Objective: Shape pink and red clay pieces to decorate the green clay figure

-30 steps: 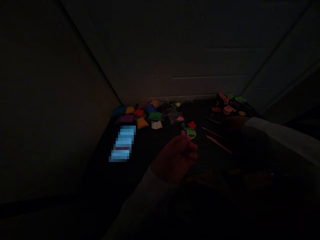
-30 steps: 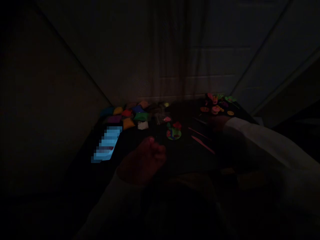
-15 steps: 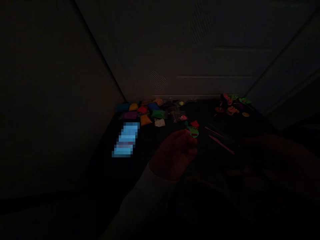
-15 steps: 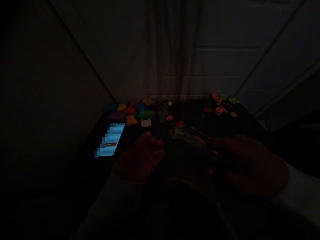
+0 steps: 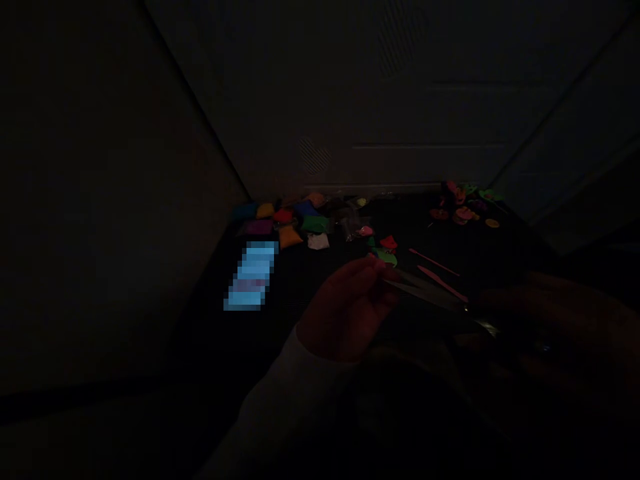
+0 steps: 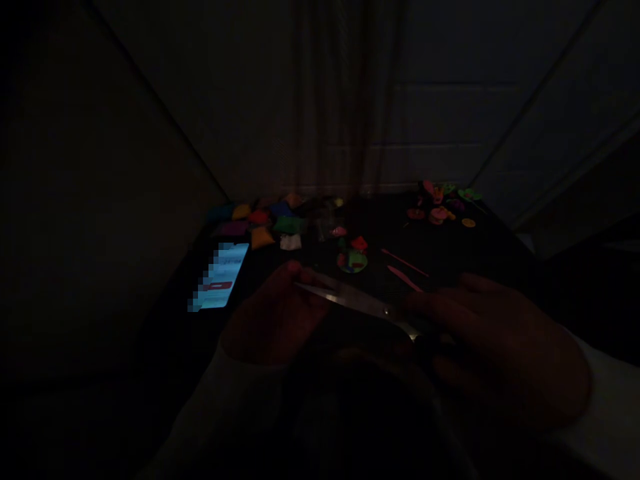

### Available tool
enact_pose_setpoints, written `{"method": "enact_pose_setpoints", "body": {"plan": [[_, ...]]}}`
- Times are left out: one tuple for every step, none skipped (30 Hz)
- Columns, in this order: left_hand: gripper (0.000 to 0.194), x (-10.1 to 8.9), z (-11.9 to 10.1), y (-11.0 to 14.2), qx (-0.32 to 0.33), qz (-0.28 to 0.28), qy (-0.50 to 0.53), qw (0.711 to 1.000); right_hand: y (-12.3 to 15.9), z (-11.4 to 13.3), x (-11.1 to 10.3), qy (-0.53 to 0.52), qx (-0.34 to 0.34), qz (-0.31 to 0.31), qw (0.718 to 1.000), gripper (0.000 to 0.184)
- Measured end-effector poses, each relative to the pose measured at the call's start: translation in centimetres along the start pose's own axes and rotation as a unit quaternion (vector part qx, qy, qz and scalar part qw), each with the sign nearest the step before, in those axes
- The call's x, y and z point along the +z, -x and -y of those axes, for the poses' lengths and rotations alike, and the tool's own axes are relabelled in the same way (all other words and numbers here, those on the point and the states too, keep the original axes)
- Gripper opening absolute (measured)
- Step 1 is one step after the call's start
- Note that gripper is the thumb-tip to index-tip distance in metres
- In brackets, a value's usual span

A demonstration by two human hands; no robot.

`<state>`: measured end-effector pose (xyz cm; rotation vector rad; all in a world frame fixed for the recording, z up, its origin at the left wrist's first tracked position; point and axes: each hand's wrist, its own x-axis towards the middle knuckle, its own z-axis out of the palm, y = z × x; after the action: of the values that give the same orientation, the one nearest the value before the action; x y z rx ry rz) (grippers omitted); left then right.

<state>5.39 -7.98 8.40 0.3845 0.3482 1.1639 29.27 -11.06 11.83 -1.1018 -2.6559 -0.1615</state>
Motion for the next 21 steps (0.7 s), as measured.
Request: {"method": "enact_pose_setpoints", "body": {"plan": [[0.005, -0.08, 0.06, -0.01, 0.003, -0.001, -0.003, 1.0, 0.02, 0.02, 0.02, -0.002, 0.002, -0.002, 1.0, 0.042], [0.005, -0.15, 0.11, -0.01, 0.006, -0.001, -0.006, 1.0, 0.04, 0.02, 0.07, -0.004, 0.003, 0.0, 1.0, 0.043], [0.006, -0.21, 0.14, -0.02, 0.008, 0.0, -0.01, 1.0, 0.07, -0.01, 0.13, -0.005, 0.004, 0.001, 1.0, 0.044], [0.005, -0.25, 0.14, -0.04, 0.009, 0.002, -0.014, 1.0, 0.1, -0.07, 0.21, -0.005, 0.006, 0.002, 1.0, 0.044], [0.005, -0.25, 0.12, -0.05, 0.01, 0.001, -0.019, 1.0, 0.13, -0.13, 0.28, -0.006, 0.007, 0.005, 1.0, 0.045], [0.004, -0.23, 0.08, -0.07, 0.01, -0.002, -0.024, 1.0, 0.14, -0.2, 0.35, -0.006, 0.006, 0.01, 1.0, 0.045], [0.004, -0.18, 0.03, -0.09, 0.01, -0.009, -0.03, 0.999, 0.13, -0.25, 0.39, -0.004, 0.004, 0.012, 1.0, 0.045], [0.004, -0.12, -0.02, -0.11, 0.009, -0.019, -0.037, 0.999, 0.09, -0.27, 0.4, -0.004, 0.002, 0.012, 1.0, 0.046], [0.005, -0.06, -0.07, -0.13, 0.007, -0.03, -0.044, 0.999, 0.03, -0.27, 0.38, -0.003, 0.001, 0.008, 1.0, 0.046], [0.005, 0.0, -0.1, -0.14, 0.006, -0.039, -0.049, 0.998, -0.06, -0.23, 0.33, -0.003, 0.0, 0.003, 1.0, 0.046], [0.006, 0.05, -0.11, -0.15, 0.003, -0.045, -0.05, 0.998, -0.16, -0.18, 0.26, -0.004, -0.003, -0.002, 1.0, 0.046], [0.007, 0.09, -0.11, -0.15, 0.003, -0.046, -0.048, 0.998, -0.26, -0.11, 0.17, -0.005, -0.004, -0.006, 1.0, 0.045], [0.007, 0.1, -0.09, -0.15, 0.004, -0.041, -0.042, 0.998, -0.36, -0.06, 0.09, -0.005, -0.008, -0.009, 1.0, 0.044], [0.008, 0.11, -0.07, -0.15, 0.008, -0.034, -0.036, 0.999, -0.44, -0.01, 0.02, -0.002, -0.014, -0.01, 1.0, 0.044], [0.008, 0.11, -0.05, -0.15, 0.012, -0.026, -0.03, 0.999, -0.5, 0.01, -0.03, 0.0, -0.019, -0.008, 1.0, 0.043], [0.009, 0.11, -0.04, -0.16, 0.014, -0.021, -0.028, 0.999, -0.55, 0.02, -0.05, 0.001, -0.022, -0.004, 1.0, 0.043], [0.009, 0.1, -0.03, -0.17, 0.014, -0.017, -0.03, 0.999, -0.57, 0.0, -0.05, 0.0, -0.022, 0.0, 1.0, 0.043], [0.009, 0.1, -0.04, -0.19, 0.013, -0.016, -0.034, 0.999, -0.59, -0.02, -0.04, -0.001, -0.02, 0.002, 1.0, 0.043], [0.009, 0.09, -0.05, -0.22, 0.012, -0.019, -0.04, 0.999, -0.59, -0.04, -0.01, -0.004, -0.018, 0.005, 1.0, 0.043], [0.009, 0.08, -0.07, -0.24, 0.012, -0.023, -0.046, 0.999, -0.59, -0.06, 0.02, -0.007, -0.015, 0.008, 1.0, 0.043], [0.009, 0.06, -0.09, -0.26, 0.012, -0.026, -0.053, 0.998, -0.59, -0.07, 0.04, -0.009, -0.015, 0.009, 1.0, 0.042]]}}
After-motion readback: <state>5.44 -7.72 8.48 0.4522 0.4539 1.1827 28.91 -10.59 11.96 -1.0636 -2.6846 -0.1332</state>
